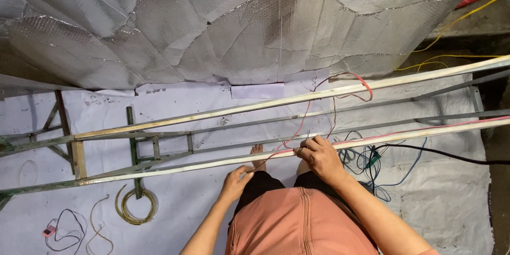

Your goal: Threading and securing electrical wires along a metal frame structure

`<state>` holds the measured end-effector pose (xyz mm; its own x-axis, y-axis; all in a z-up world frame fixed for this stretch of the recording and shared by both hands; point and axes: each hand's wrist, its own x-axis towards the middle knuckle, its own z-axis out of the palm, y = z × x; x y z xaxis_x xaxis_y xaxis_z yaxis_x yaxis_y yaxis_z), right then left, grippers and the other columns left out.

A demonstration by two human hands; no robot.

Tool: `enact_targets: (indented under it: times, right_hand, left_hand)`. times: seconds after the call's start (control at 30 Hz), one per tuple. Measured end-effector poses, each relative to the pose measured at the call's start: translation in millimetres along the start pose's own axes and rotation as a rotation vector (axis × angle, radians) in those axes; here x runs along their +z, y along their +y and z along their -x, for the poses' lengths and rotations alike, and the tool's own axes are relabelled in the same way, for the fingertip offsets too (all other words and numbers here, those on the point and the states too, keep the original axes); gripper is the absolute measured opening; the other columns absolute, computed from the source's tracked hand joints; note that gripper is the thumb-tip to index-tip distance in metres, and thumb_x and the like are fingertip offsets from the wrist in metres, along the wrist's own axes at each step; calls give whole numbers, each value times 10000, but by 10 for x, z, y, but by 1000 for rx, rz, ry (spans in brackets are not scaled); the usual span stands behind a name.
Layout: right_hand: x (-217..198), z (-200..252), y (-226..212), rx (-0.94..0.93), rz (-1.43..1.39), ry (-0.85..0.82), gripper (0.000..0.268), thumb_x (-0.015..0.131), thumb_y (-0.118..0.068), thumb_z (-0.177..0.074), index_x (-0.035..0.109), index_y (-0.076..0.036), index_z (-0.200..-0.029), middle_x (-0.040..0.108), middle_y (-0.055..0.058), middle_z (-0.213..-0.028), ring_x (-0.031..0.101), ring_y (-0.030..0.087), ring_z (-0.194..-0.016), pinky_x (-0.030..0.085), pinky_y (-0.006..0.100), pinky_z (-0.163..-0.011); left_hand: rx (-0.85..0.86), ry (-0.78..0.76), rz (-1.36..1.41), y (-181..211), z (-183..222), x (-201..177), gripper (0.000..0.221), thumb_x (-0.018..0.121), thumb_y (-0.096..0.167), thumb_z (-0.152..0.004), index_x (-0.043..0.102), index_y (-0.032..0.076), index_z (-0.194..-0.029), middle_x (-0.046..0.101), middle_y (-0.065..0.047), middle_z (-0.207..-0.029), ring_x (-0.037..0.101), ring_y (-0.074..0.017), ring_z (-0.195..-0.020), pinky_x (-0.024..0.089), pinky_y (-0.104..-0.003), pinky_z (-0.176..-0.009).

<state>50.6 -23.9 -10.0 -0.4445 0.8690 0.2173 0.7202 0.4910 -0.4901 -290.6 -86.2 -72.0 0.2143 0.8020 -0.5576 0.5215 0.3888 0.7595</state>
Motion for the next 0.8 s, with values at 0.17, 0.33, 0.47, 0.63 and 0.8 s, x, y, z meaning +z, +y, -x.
enact_targets:
  times: [0.17,0.33,0.47,0.63,0.8]
  right_hand:
    - [22,24,26,4,17,-35,154,627,-246,-990,767,-207,-1042,656,-32,-969,472,249,-810,402,396,-636]
    - [-68,-34,-15,11,19,-69,159,615,-268,-998,749,-209,-1058,659,-28,-1008,485,255,-834,402,394,-641]
    - [-53,-4,11,-5,45,-34,140,631,-255,-996,757,-224,-1049,661,-24,-1007,480,254,-801,395,382,-620]
    - [-44,16,0,32,181,-10,105,644,-376,-979,711,-315,-925,635,-71,-921,556,182,-863,445,315,-711]
    - [-19,-46,-93,49,275,-30,133,715,-407,-905,673,-285,-873,615,-59,-883,570,191,-866,469,353,-707]
  left_hand:
    - [-297,-89,-140,23,627,-946,304,643,381,-940,770,163,-1109,811,-10,-1060,758,-156,-947,573,-329,-919]
    - [-494,39,-323,465,1098,-2072,361,683,416,-892,864,172,-1087,870,13,-1074,778,-146,-964,542,-269,-895]
    - [-468,317,-506,982,1283,-2596,314,674,403,-904,853,194,-1056,832,57,-1113,746,-181,-1015,512,-312,-912]
    - [-237,462,-859,705,789,-2593,219,634,462,-1001,803,375,-1111,781,69,-992,743,-230,-1002,563,-398,-961]
    - [-124,499,-949,-53,105,-2089,206,612,277,-1002,793,352,-1064,737,74,-945,735,-196,-958,544,-415,-939]
